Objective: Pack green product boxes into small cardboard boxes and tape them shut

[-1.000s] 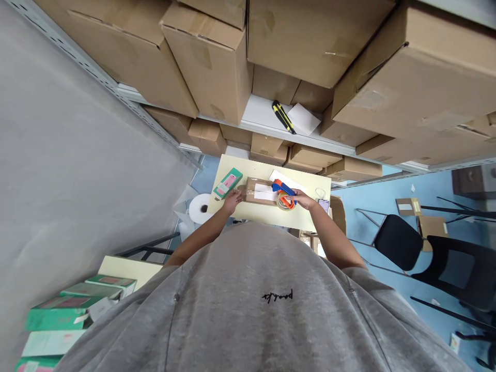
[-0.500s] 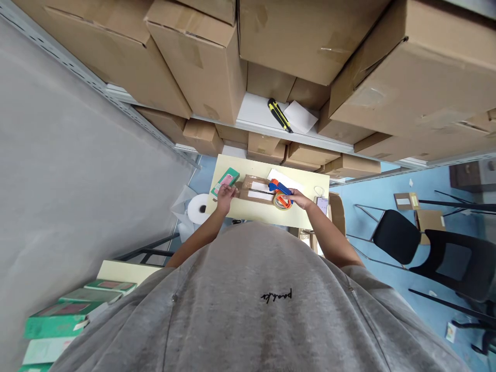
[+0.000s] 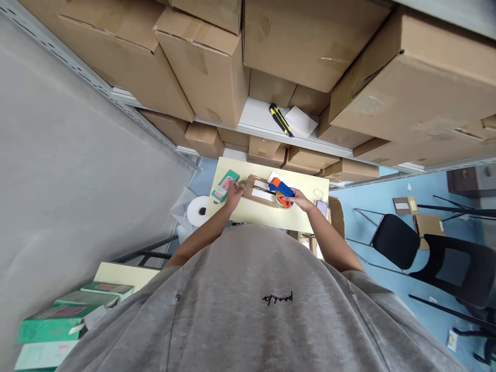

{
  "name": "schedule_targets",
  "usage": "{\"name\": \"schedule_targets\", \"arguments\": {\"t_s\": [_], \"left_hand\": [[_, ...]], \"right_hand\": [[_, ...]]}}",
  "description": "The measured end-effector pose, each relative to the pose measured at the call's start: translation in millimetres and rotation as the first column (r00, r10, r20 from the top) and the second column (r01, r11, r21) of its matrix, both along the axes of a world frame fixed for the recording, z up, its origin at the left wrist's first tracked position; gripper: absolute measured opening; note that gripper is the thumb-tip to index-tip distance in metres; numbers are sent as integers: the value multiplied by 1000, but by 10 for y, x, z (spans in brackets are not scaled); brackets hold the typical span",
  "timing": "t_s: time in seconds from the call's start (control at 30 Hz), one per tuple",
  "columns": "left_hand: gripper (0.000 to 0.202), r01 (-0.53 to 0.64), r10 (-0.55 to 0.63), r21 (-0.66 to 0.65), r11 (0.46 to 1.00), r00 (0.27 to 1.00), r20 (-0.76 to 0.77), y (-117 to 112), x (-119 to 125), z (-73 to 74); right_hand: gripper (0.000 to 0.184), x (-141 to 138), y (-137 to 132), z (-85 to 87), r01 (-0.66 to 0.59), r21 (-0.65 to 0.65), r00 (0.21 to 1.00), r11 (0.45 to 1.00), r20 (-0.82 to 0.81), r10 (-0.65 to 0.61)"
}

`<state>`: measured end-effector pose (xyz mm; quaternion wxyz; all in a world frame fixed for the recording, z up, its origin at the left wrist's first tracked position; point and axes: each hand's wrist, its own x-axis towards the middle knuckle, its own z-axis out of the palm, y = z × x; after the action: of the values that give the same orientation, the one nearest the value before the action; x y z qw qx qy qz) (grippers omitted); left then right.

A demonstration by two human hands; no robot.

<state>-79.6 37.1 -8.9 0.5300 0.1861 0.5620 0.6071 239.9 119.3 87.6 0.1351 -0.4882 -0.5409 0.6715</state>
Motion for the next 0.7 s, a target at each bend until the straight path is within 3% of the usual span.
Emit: {"name": "schedule_targets", "arguments": {"t_s": [0.2,0.37,0.53,0.7], "left_hand": [[51,-51,48,27,998,993,108,-97,-105,84],[49,-82,84,68,994,996,-32,-88,-8,165],[58,-66,71,41,997,988,-139,127,122,161],[55,19,-18,-91,996,1000,3,458,73,110]], "right_hand": [[44,21,13,-75,20,-80,1000,997,17,-19],[45,-5,59,-58,23,-136,999,991,-22,-26],[43,-27,47,-61,21,-124,998,992,-60,-29],[42,-16,1,-103,-6,-21,999,1000,-52,5]]}}
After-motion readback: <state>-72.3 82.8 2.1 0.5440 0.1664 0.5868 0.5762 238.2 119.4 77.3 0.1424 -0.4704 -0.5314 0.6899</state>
